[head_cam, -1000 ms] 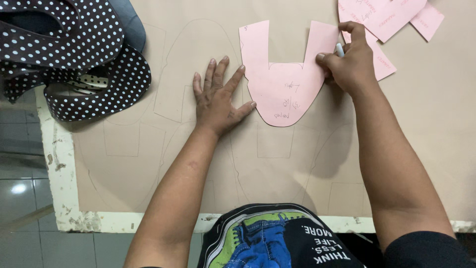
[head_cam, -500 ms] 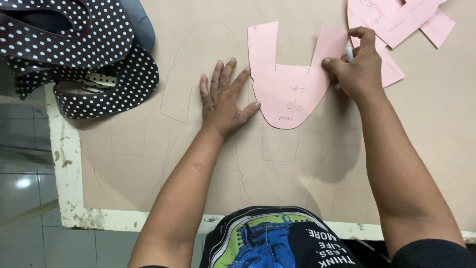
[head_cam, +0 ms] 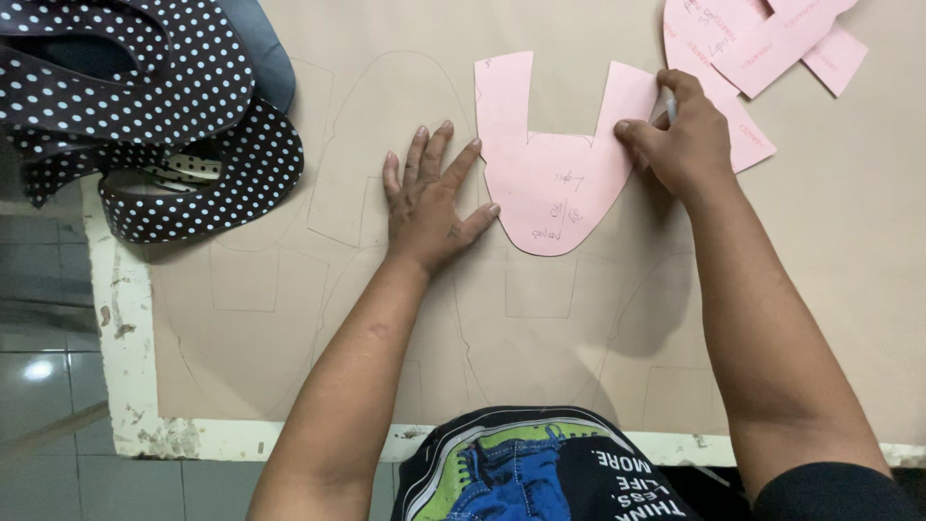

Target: The person traces around pink paper shoe pattern pieces with a marker onto material laid on a large cutting table, repositioning each pattern piece to draw its outline. They move finished pieces aside and continue tracing additional pattern shapes across the sheet.

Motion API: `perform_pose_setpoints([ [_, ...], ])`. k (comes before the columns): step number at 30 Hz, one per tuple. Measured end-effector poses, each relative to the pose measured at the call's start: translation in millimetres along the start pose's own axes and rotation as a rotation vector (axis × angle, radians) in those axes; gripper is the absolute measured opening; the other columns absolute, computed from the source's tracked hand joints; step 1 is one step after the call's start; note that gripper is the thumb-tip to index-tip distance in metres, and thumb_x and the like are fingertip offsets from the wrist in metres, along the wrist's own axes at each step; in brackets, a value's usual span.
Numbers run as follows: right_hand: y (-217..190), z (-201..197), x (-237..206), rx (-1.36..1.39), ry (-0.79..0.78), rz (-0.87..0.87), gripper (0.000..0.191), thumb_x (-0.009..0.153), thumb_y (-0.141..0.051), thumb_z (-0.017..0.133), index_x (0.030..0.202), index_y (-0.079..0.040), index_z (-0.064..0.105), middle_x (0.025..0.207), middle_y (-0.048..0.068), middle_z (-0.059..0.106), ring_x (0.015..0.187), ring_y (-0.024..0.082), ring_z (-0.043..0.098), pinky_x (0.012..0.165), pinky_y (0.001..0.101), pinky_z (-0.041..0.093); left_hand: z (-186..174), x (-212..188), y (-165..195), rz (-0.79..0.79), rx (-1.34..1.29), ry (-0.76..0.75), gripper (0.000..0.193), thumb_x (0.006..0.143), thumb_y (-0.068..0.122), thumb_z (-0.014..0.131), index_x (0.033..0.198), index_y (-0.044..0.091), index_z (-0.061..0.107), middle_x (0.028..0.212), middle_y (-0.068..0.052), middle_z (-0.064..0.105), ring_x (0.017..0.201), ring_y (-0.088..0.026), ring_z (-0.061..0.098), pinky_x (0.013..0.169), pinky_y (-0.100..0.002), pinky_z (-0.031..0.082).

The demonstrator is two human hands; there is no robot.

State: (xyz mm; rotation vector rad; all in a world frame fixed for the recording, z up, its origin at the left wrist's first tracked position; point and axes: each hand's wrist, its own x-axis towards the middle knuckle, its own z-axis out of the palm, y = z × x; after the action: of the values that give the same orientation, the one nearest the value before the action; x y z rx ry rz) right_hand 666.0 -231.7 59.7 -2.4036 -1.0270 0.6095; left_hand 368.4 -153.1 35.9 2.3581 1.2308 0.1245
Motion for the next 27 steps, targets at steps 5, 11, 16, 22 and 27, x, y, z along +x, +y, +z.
perform_pose_setpoints([
  [5, 26, -7, 18, -0.116, 0.087, -0.134, 0.046, 0.1, -0.029, 0.075, 0.142, -0.013, 0.067, 0.112, 0.015, 0.072, 0.099, 0.029, 0.069, 0.087, 0.042, 0.054, 0, 0, 3, -0.006, -0.002, -0.001, 0.083, 0.079, 0.058, 0.073, 0.153, 0.032, 0.044, 0.168, -0.002, 0.02, 0.156, -0.024, 0.005, 0.124, -0.056, -0.005],
  [11, 31, -9, 13, 0.027, 0.089, -0.059, 0.04, 0.106, -0.027, 0.065, 0.144, -0.014, 0.067, 0.117, 0.009, 0.071, 0.106, 0.025, 0.07, 0.095, 0.0369, 0.056, 1, -3, 3, 0.012, 0.007, 0.007, 0.083, 0.08, 0.056, 0.073, 0.153, 0.03, 0.045, 0.168, -0.004, 0.021, 0.156, -0.025, 0.007, 0.124, -0.056, -0.004],
  [16, 7, -11, 4, -0.113, -0.014, -0.123, 0.068, 0.088, -0.025, 0.083, 0.147, -0.009, 0.054, 0.127, 0.013, 0.056, 0.112, 0.028, 0.06, 0.093, 0.0404, 0.052, 0, -1, 3, 0.011, 0.014, 0.007, 0.083, 0.08, 0.055, 0.073, 0.153, 0.03, 0.045, 0.168, -0.004, 0.021, 0.156, -0.025, 0.007, 0.123, -0.057, -0.003],
  [22, -2, -25, 1, -0.085, -0.132, -0.054, 0.077, 0.083, -0.02, 0.083, 0.153, -0.018, 0.05, 0.131, 0.008, 0.054, 0.118, 0.027, 0.057, 0.1, 0.0397, 0.05, -2, -1, 3, 0.019, 0.003, 0.02, 0.082, 0.081, 0.055, 0.074, 0.153, 0.03, 0.045, 0.168, -0.003, 0.022, 0.157, -0.026, 0.007, 0.124, -0.057, -0.003],
  [27, 5, -19, 0, -0.085, -0.096, -0.085, 0.076, 0.084, -0.02, 0.084, 0.153, -0.019, 0.051, 0.134, 0.008, 0.055, 0.121, 0.027, 0.057, 0.103, 0.0394, 0.049, 1, -1, 1, 0.015, 0.008, 0.012, 0.081, 0.081, 0.055, 0.074, 0.153, 0.031, 0.045, 0.168, -0.003, 0.022, 0.157, -0.025, 0.007, 0.124, -0.057, -0.003],
])
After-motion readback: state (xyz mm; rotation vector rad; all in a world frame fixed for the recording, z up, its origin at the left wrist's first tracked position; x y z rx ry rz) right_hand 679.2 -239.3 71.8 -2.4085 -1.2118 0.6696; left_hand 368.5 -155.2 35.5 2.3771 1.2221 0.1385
